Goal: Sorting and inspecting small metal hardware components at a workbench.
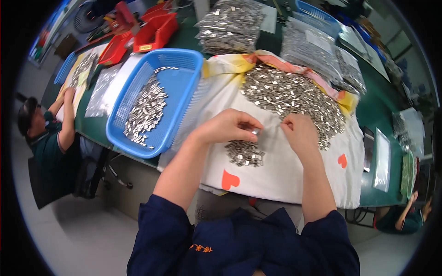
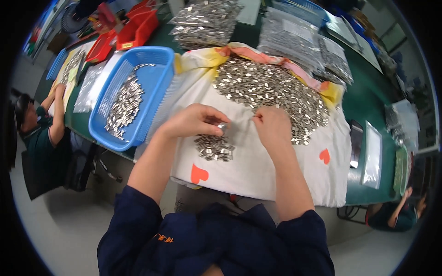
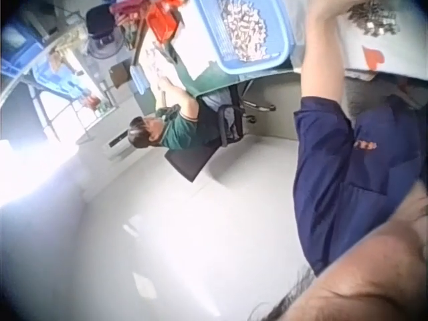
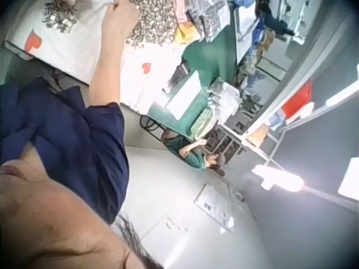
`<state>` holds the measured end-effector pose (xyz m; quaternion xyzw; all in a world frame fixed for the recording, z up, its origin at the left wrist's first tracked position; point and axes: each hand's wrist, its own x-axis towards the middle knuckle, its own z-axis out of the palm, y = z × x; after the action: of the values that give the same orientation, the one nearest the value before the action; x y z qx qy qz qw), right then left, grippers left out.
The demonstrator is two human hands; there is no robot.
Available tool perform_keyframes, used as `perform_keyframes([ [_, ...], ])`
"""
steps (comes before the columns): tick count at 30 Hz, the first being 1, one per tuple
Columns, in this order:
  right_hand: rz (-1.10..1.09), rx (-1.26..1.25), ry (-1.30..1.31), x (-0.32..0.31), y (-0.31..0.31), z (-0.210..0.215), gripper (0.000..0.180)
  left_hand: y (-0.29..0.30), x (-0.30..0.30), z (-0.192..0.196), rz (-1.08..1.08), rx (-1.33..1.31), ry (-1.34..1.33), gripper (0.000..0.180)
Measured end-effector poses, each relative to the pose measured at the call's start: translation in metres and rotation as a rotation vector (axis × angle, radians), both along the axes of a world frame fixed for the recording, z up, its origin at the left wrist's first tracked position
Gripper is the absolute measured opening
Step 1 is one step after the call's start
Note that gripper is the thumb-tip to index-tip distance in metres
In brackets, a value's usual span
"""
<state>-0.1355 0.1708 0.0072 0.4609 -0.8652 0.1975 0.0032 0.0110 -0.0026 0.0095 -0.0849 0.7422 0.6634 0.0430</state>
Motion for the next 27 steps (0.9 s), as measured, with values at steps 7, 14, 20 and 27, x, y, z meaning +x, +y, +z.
perform_keyframes([
  [7, 0.028, -0.062, -0.007, 0.013, -0.010, 0.011, 0.008, -0.003, 0.009, 0.002, -0.022, -0.094, 0.046, 0.033],
  [14, 0.067, -0.003, 0.043, 0.014, -0.007, -0.003, 0.006, 0.000, 0.005, -0.009, -0.014, -0.081, 0.090, 0.034],
  [20, 0.039, -0.322, -0.459, 0.027, -0.018, 0.004, 0.005, -0.004, 0.004, -0.002, -0.019, -0.111, 0.117, 0.032],
  [27, 0.115, -0.529, -0.853, 0.030, -0.020, -0.009, 0.007, -0.001, -0.007, -0.016, 0.141, 0.149, 0.158, 0.033],
])
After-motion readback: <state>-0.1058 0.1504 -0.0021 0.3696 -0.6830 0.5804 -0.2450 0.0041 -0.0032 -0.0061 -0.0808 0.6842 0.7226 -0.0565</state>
